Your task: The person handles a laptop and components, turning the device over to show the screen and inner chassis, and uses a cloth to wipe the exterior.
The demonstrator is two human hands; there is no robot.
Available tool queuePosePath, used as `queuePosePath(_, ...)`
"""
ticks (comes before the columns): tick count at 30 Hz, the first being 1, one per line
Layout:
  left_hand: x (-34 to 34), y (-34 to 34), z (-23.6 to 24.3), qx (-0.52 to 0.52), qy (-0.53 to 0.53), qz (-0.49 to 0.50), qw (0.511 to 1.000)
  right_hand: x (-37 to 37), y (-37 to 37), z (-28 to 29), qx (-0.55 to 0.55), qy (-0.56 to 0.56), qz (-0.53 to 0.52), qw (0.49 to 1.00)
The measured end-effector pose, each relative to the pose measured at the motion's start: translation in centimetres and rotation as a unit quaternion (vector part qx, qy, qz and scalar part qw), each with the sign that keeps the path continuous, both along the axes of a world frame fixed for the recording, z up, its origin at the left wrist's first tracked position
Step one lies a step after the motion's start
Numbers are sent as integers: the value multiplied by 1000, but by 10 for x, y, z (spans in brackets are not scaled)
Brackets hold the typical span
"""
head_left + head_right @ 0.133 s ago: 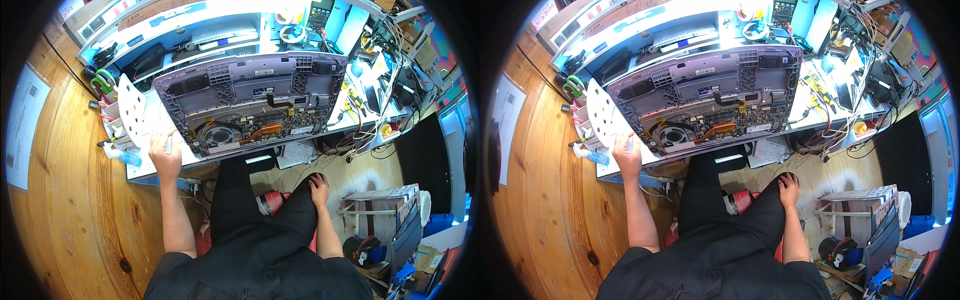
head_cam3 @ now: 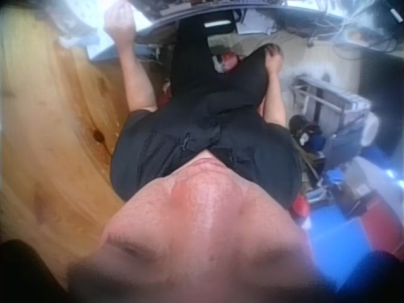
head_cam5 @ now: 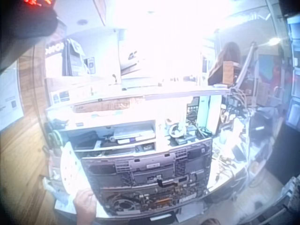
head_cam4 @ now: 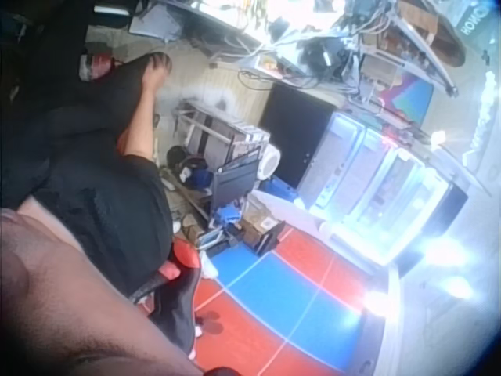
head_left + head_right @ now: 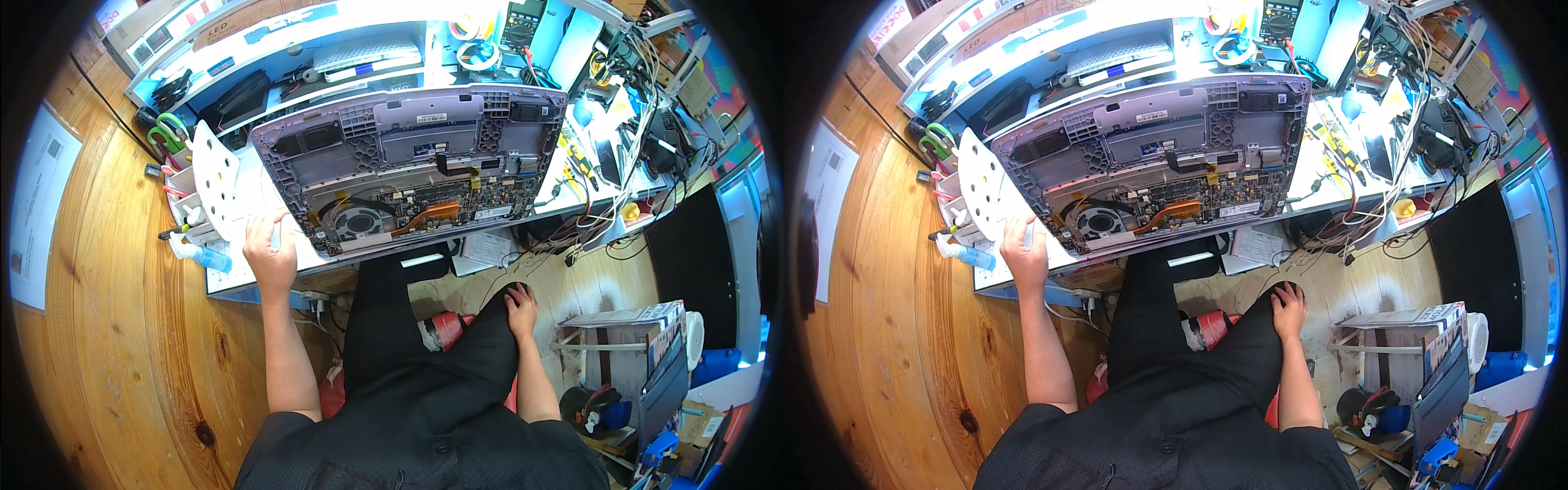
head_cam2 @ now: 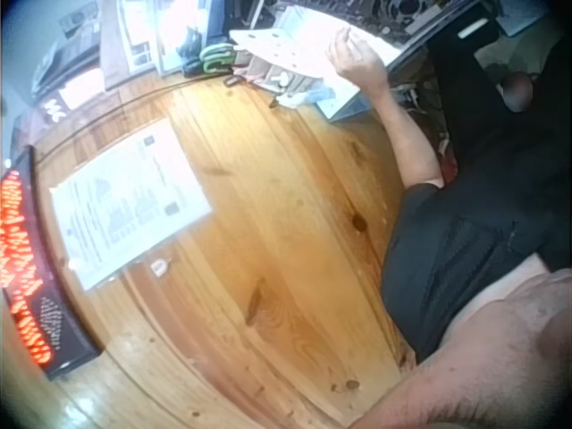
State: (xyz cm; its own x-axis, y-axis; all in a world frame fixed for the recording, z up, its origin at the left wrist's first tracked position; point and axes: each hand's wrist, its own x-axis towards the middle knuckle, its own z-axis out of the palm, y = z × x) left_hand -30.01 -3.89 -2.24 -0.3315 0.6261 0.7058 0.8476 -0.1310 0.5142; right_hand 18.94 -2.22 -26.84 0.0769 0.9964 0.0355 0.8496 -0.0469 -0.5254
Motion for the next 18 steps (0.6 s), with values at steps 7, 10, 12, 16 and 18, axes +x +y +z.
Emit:
queuePosePath(7,0,0,1,-3,0,0,1000,-1,0,1,-2,-2,-1,1000)
queuePosePath(10,1,0,2,-1,-2,-2,1000,-1,0,0,-1,2,-2,1000)
queuePosePath(12,2,0,2,1,-6,-4,1000,0,0,-1,0,3,-2,1000)
queuePosePath(16,1,0,1,4,3,-3,1000,0,0,-2,0,2,-1,1000)
queuePosePath(18,1,0,1,2,5,-2,1000,1,0,-2,1,4,-2,1000)
